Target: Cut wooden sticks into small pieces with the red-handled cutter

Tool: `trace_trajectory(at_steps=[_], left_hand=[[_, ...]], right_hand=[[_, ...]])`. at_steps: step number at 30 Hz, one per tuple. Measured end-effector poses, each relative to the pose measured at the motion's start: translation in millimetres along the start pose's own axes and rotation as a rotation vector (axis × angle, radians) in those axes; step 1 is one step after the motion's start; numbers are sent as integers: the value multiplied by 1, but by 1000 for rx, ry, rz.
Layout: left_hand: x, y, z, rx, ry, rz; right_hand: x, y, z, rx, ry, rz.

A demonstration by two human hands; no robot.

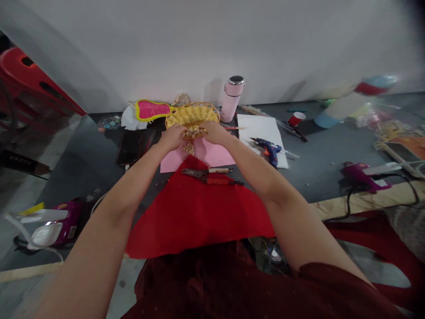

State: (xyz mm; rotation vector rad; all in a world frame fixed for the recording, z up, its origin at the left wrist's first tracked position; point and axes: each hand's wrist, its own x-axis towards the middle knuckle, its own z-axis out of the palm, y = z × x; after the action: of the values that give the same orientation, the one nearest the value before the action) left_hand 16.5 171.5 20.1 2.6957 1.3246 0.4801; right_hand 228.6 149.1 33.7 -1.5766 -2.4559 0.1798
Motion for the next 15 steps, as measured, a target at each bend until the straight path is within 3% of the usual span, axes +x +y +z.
trace_trajectory(at_steps=[9, 11, 15], left_hand=[[-4, 7, -9, 15, 0, 16], [-7, 12, -15, 11, 52, 12], [-16, 35, -30, 42, 120, 24]], right_hand=[[-17, 11, -25, 22, 195, 32], [-33, 11, -30, 35, 134, 45], [-67, 4, -25, 85, -195, -46]])
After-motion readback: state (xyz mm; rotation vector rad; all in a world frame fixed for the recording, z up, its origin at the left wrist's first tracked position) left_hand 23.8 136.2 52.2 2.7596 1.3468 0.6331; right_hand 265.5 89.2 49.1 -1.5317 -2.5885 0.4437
